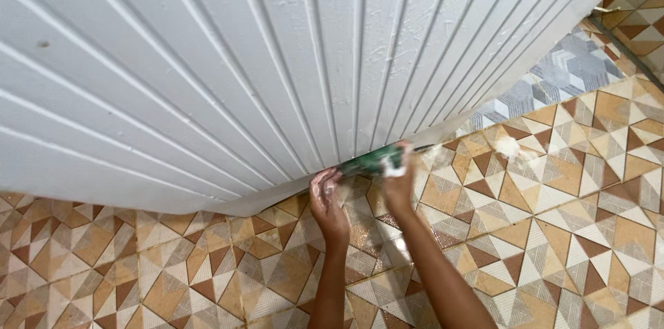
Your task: The person wipes the inside and outside of a washing machine using a soapy cloth, including the lid, the drum, and the exterior panels.
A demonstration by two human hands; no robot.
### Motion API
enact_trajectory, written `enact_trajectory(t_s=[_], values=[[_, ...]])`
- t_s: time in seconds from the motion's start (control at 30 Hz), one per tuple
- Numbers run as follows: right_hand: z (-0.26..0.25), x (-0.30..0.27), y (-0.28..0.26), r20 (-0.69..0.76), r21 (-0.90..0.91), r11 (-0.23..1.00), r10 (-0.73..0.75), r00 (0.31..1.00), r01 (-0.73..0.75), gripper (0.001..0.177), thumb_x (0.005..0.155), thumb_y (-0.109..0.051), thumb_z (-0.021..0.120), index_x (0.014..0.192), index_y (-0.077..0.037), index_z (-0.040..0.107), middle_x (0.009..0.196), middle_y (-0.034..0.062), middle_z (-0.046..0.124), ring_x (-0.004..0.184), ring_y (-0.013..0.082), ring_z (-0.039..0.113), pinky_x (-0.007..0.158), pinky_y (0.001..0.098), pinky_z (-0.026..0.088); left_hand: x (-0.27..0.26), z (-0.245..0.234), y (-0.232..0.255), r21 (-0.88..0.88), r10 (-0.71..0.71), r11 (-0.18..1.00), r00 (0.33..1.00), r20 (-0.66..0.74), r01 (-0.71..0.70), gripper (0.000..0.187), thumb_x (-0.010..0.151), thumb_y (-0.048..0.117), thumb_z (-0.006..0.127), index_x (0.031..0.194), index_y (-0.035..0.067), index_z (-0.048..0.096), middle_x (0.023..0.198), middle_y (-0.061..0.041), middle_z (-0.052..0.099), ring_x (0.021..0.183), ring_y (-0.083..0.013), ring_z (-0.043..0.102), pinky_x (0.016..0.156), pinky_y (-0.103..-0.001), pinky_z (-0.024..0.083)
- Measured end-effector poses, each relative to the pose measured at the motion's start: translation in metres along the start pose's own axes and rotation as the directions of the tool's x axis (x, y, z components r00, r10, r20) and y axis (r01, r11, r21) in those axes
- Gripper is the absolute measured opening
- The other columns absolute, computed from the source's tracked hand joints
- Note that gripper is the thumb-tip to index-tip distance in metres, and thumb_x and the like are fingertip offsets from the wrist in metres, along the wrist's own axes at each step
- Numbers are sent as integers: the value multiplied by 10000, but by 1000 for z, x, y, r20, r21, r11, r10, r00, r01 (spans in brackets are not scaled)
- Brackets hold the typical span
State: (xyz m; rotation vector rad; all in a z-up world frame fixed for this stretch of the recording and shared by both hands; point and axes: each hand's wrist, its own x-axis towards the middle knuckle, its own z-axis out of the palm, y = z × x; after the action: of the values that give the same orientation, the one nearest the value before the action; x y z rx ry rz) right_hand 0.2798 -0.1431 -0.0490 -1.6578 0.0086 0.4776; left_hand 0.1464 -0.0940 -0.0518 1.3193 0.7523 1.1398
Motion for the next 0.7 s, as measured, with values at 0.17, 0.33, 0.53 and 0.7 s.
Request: enact_trajectory(t_s=[0.17, 0.33, 0.53, 0.7], values=[[-67, 118, 6, -406, 125, 928, -274, 871, 350, 494, 1062, -186, 365, 1550, -113, 330, 1419, 207, 484, 1011, 182, 563, 772, 268, 497, 9, -3, -14, -95, -101, 990, 995, 8, 101, 286, 1031, 191, 481, 1239, 23, 583, 1185, -132, 688, 1155, -219, 664, 1071, -384, 516], [-39, 162, 36, -548, 288, 804, -308, 778, 521, 551, 1124, -387, 188, 1593, -100, 232, 1599, 232, 323, 1357, 284, 464, 1136, 393, 474, 7, 3, -24, -91, -93, 991, 993, 74, 100, 278, 1044, 175, 481, 1237, 0, 576, 1209, -155, 665, 1174, -245, 658, 1094, -399, 508], [-7, 108, 73, -370, 72, 973, -178, 912, 219, 554, 1049, -206, 228, 1568, -160, 39, 1608, 236, 148, 1365, 328, 353, 1074, 370, 482, 6, 35, -48, -97, -341, 935, 940, 17, 341, 306, 1054, 216, 449, 1226, 11, 597, 1195, -138, 699, 1133, -242, 675, 1053, -395, 546], [-40, 150, 99, -385, -30, 978, -202, 901, 207, 697, 986, -55, 260, 1547, -210, -123, 1615, 239, 2, 1372, 364, 260, 1022, 352, 488, 10, 50, -45, -154, -415, 906, 901, -129, 395, 256, 1018, 192, 449, 1167, 23, 569, 1206, -187, 640, 1106, -294, 669, 1024, -485, 576]])
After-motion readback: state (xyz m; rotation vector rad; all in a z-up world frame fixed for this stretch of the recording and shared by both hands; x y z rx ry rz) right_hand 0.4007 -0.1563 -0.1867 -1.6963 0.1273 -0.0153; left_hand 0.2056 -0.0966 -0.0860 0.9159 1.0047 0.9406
